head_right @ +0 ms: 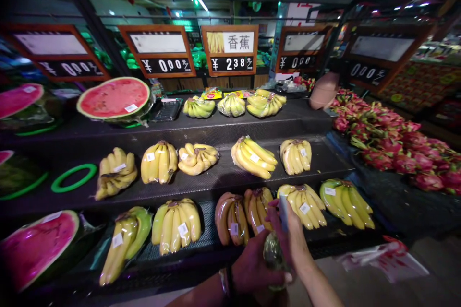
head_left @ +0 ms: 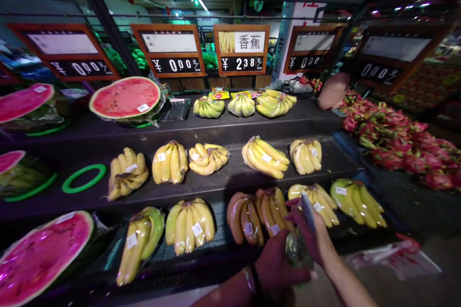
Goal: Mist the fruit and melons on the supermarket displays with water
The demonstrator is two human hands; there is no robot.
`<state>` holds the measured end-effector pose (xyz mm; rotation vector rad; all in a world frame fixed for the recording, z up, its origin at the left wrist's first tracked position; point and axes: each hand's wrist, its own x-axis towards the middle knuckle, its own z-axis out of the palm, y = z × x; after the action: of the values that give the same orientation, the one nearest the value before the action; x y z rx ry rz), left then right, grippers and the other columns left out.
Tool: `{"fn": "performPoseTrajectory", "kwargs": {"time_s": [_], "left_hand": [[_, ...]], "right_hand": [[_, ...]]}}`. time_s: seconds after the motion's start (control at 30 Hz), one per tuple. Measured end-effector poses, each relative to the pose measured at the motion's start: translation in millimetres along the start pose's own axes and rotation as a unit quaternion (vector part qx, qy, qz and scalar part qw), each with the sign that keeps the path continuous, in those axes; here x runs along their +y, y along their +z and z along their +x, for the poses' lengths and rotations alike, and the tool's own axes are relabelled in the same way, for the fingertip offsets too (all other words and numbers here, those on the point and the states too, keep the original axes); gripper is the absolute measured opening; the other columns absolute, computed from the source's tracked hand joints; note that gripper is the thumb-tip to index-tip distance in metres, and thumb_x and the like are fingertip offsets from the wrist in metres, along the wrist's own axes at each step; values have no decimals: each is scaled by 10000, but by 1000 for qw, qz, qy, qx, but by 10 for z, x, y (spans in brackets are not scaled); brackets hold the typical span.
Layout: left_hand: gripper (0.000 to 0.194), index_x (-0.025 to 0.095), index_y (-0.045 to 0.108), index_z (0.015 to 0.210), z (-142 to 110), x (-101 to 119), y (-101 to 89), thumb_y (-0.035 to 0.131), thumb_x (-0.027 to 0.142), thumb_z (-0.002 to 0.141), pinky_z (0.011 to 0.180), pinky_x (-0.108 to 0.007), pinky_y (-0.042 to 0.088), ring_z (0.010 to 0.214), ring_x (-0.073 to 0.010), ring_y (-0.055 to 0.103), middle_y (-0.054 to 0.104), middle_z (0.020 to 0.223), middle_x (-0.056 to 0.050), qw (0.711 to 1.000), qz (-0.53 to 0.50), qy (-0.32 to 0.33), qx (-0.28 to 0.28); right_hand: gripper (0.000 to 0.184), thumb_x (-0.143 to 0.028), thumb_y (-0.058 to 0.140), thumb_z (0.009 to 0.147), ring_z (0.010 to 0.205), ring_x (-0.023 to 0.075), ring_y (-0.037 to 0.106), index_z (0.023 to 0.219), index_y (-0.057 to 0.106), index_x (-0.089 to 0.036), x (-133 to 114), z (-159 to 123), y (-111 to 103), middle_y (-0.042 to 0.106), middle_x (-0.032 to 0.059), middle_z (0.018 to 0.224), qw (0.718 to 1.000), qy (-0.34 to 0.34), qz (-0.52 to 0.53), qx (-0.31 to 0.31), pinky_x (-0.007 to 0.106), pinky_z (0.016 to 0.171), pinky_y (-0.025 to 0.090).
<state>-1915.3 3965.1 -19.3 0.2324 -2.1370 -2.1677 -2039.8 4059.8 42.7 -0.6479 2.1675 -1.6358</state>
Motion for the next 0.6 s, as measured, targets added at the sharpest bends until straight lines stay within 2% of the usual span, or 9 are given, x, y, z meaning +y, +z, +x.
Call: {"fn": "performPoseTrajectory", "kwargs": {"time_s": [0.07,0.1,0.17,0.23,0.3,0.43,0.5,0.57,0.6], "left_hand": [[821,214,664,1308,100,224,-53,1037,455,618,1027,-488,645,1143,-352,773,818,1283,-102,999,2,51,13],[869,242,635,1409,158,350,-91,1025,432,656,1111,-507,615,1239,-360,749,782,1400,-102,997,8,80,12],[1012,314,510,1594,294,605,-185,1000,409,713,1202,-530,569,1382,-367,692,691,1576,-90,991,28,127,8],[1085,340,416,1663,452,843,-285,986,411,743,1212,-521,565,1418,-357,677,662,1615,-84,985,43,165,14],[979,298,481,1595,618,1049,-373,976,415,758,1137,-474,611,1310,-327,736,737,1501,-87,980,38,196,23],[560,231,679,1198,872,1358,-466,950,471,771,918,-415,667,1011,-287,790,842,1146,-68,978,68,195,44],[549,233,704,1216,943,1446,-464,924,504,793,984,-452,662,1070,-316,790,848,1178,-83,974,119,184,54],[593,241,678,1348,1000,1477,-442,861,511,853,1090,-486,634,1225,-351,768,831,1310,-108,972,150,175,53],[580,239,692,1340,1025,1473,-426,841,531,861,1118,-495,625,1278,-369,754,829,1329,-117,971,159,169,63]], "right_hand": [[532,-768,603,991,803,299,784,960,692,-245,-241,109,-42,798,61,844,999,-8,-27,17,403,768,603],[531,-770,597,990,774,288,768,901,687,-254,-368,166,-60,787,51,791,999,-14,-41,25,389,749,587],[517,-762,609,981,732,266,742,848,680,-268,-642,295,-80,771,32,742,997,-30,-56,41,366,719,564],[484,-739,645,962,720,260,739,830,673,-274,-943,449,-81,758,21,722,996,-53,-54,56,356,703,557],[421,-681,673,960,729,261,762,854,673,-274,-1256,618,-79,749,14,726,995,-76,-32,59,354,707,566],[409,-668,684,948,686,237,784,970,639,-263,-1752,889,-140,728,-8,811,991,-115,36,58,336,661,570],[442,-685,700,924,671,220,774,965,617,-253,-1864,947,-213,696,-21,812,988,-134,57,58,318,644,563],[439,-671,702,940,649,202,753,894,596,-248,-1870,962,-290,664,-38,729,985,-150,60,55,302,646,550],[448,-662,690,962,625,189,735,839,583,-245,-1836,962,-322,650,-40,682,986,-151,51,52,292,636,539]]}}
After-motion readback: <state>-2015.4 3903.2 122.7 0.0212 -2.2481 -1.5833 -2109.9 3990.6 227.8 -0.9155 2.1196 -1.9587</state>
